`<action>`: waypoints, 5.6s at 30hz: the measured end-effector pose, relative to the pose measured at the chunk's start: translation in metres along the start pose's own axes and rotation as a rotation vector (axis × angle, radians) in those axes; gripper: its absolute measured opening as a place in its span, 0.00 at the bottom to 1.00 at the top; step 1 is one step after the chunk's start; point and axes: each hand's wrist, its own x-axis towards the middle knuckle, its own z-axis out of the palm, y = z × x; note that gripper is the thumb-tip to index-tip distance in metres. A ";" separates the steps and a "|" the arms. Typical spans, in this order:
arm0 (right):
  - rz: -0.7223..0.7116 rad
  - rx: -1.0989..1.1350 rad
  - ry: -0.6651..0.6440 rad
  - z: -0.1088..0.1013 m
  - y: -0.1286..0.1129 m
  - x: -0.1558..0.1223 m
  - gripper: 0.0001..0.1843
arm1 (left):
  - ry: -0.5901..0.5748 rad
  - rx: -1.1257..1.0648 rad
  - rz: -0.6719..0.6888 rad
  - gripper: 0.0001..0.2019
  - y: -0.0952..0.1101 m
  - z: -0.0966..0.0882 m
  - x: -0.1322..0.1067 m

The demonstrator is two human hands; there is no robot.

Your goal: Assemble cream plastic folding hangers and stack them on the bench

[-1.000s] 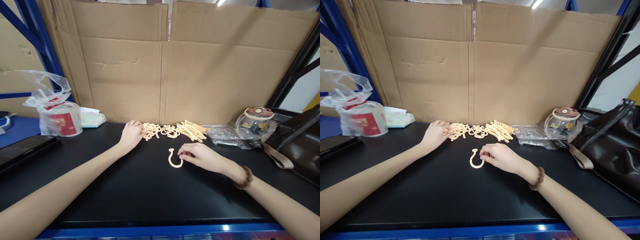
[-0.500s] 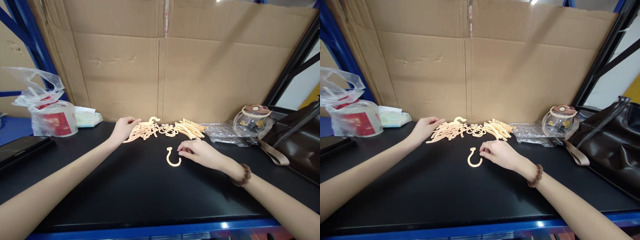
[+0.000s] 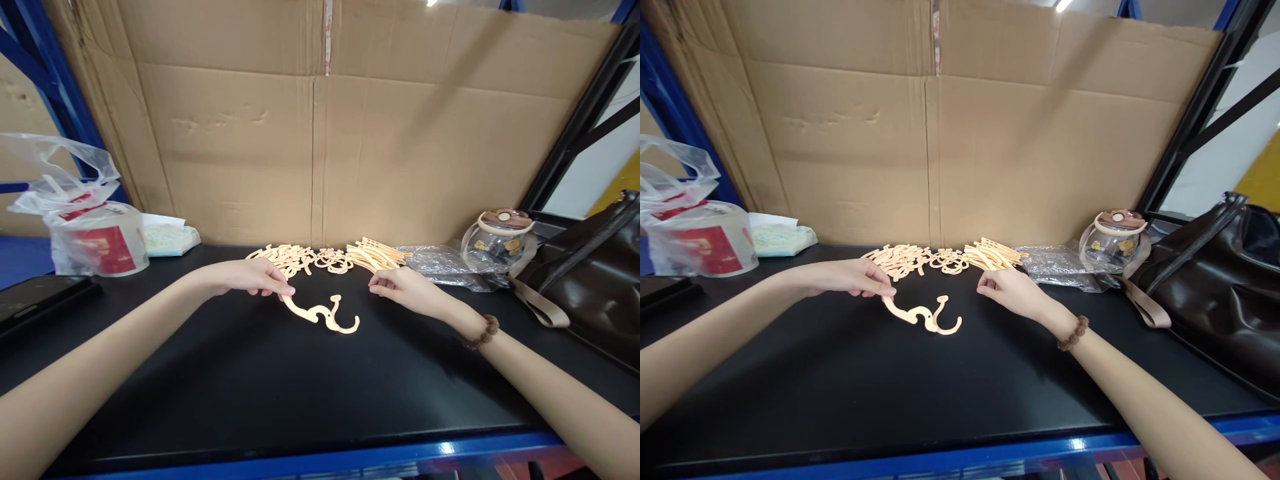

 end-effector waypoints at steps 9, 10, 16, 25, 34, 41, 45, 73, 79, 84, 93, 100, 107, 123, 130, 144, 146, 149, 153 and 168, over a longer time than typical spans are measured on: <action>-0.035 0.013 -0.027 0.006 -0.003 0.000 0.11 | 0.648 0.653 0.101 0.18 -0.008 0.021 0.022; -0.039 0.011 -0.033 0.007 -0.004 0.000 0.12 | 0.682 0.706 0.132 0.17 -0.009 0.025 0.027; -0.030 0.015 -0.043 0.012 -0.004 0.001 0.13 | 0.668 0.717 0.201 0.12 -0.009 0.033 0.061; -0.054 0.031 -0.040 0.011 -0.002 0.001 0.13 | 0.761 0.448 0.189 0.12 0.017 0.019 0.065; 0.030 -0.079 0.010 0.004 -0.001 0.002 0.11 | 0.275 0.207 0.269 0.13 0.037 0.038 -0.001; 0.260 -0.286 0.262 -0.009 0.021 0.009 0.10 | 0.055 0.291 0.333 0.11 0.027 0.035 -0.009; 0.302 -0.357 0.326 -0.005 0.027 0.014 0.13 | -0.013 0.287 0.362 0.15 0.026 0.034 -0.012; 0.332 -0.239 0.391 0.002 0.021 0.021 0.13 | -0.130 0.200 0.215 0.11 0.024 0.026 -0.019; 0.202 0.048 0.258 -0.012 0.010 0.011 0.13 | -0.124 0.211 0.289 0.11 0.030 0.028 -0.020; 0.124 0.220 0.082 -0.004 0.008 0.010 0.11 | -0.130 0.228 0.266 0.13 0.025 0.030 -0.016; 0.031 0.144 -0.014 0.002 -0.007 0.002 0.11 | -0.070 0.369 0.307 0.15 0.045 0.043 -0.027; -0.162 0.086 -0.132 0.000 -0.017 -0.002 0.12 | -0.058 0.360 0.284 0.13 0.048 0.050 -0.025; 0.088 -0.168 0.098 -0.017 0.010 0.003 0.14 | -0.047 0.301 0.291 0.19 0.044 0.048 -0.023; 0.457 -0.480 0.265 -0.006 0.039 0.020 0.18 | -0.043 0.326 0.393 0.12 0.040 0.053 -0.018; 0.437 -0.507 0.425 -0.018 0.031 0.015 0.17 | -0.033 0.296 0.331 0.19 0.046 0.049 -0.021; -0.143 -0.055 0.043 0.009 -0.029 -0.004 0.13 | 0.392 0.430 0.315 0.17 0.017 0.044 -0.002; -0.183 -0.060 0.014 0.008 -0.030 -0.005 0.16 | 0.345 0.415 0.329 0.19 0.015 0.045 -0.001; -0.228 -0.068 0.003 0.004 -0.029 -0.006 0.17 | 0.265 0.392 0.318 0.20 0.016 0.046 -0.001; -0.200 -0.080 -0.013 0.000 -0.028 -0.008 0.18 | 0.233 0.418 0.362 0.20 0.016 0.047 0.000; -0.116 -0.166 -0.006 0.005 -0.022 -0.004 0.09 | 0.401 0.275 0.360 0.15 0.005 0.067 0.024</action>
